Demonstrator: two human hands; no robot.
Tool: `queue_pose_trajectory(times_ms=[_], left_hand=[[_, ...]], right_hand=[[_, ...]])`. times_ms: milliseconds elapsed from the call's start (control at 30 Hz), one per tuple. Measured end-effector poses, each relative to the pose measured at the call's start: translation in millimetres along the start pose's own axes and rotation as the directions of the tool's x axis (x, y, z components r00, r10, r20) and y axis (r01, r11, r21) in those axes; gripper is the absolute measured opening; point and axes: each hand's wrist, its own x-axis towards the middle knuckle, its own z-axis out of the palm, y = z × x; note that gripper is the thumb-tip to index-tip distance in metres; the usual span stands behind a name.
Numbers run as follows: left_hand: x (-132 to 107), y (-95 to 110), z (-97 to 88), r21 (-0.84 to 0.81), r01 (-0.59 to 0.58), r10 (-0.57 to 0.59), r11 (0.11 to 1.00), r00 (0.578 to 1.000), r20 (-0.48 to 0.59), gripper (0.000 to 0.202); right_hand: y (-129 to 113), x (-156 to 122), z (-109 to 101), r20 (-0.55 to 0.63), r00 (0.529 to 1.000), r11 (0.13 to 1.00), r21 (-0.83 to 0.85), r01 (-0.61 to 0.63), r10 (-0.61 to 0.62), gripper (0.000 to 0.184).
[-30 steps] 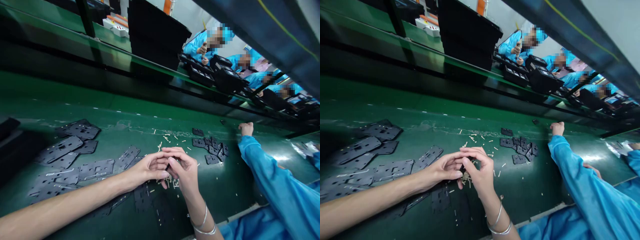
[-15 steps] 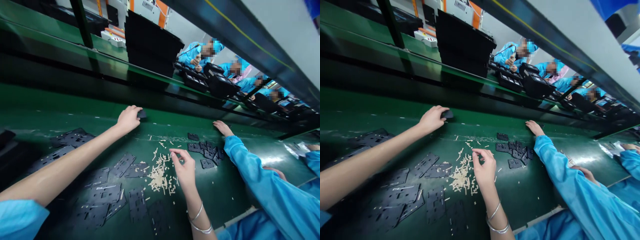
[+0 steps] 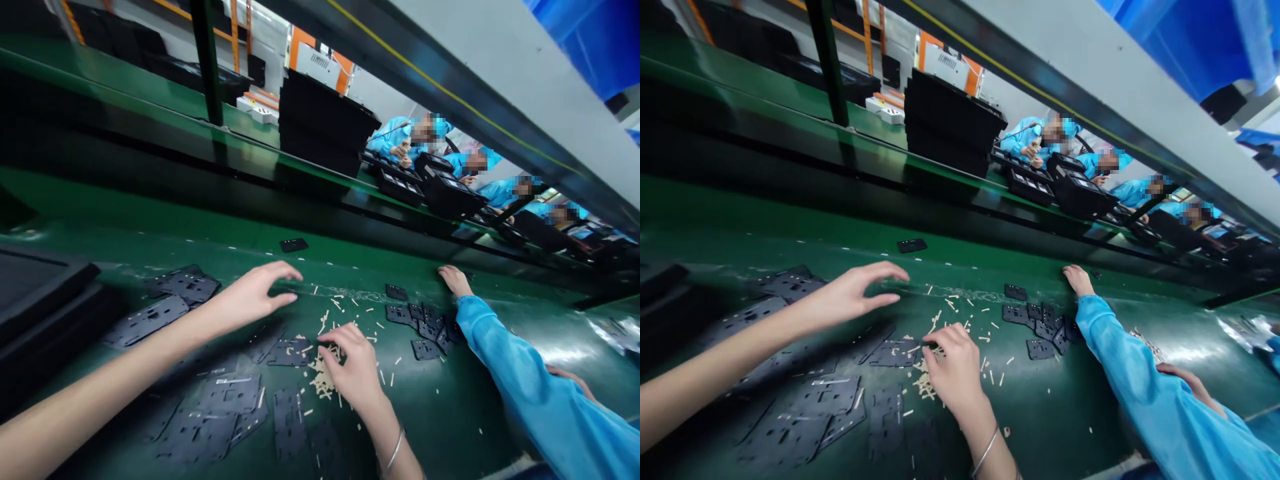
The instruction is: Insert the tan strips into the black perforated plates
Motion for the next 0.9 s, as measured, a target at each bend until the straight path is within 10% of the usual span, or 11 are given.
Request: queue_pose_trajectory(times_ms=[167,367,633,900], left_hand=[[-17,6,6.3,0.392,0.074,-0.17,0.917,0.961,0.217,0.034],[-18,10,19.5,0.434,0.038,-0.159,0.9,0.956,0.248,0.035],[42,-39,31.8,0.441,0.16,-0.06,0.883,0.971,-0.234,0.038],[70,-55,34.2,0.548,0.136,-0.002,0.825,0.971,-0.238,0.042]], right_hand=[[-10,-2,9,0.111,0.991,0.988,-0.124,0.087,-0.073,0.027],[-9,-1,16,0.146,0.981,0.968,-0.197,0.155,-0.127,0.035],[-10,-7,22,0.099,0.984,0.967,-0.193,0.164,-0.147,0.028],[-6,-11,22,0.016,0.995,0.952,-0.29,0.095,-0.094,0.024]])
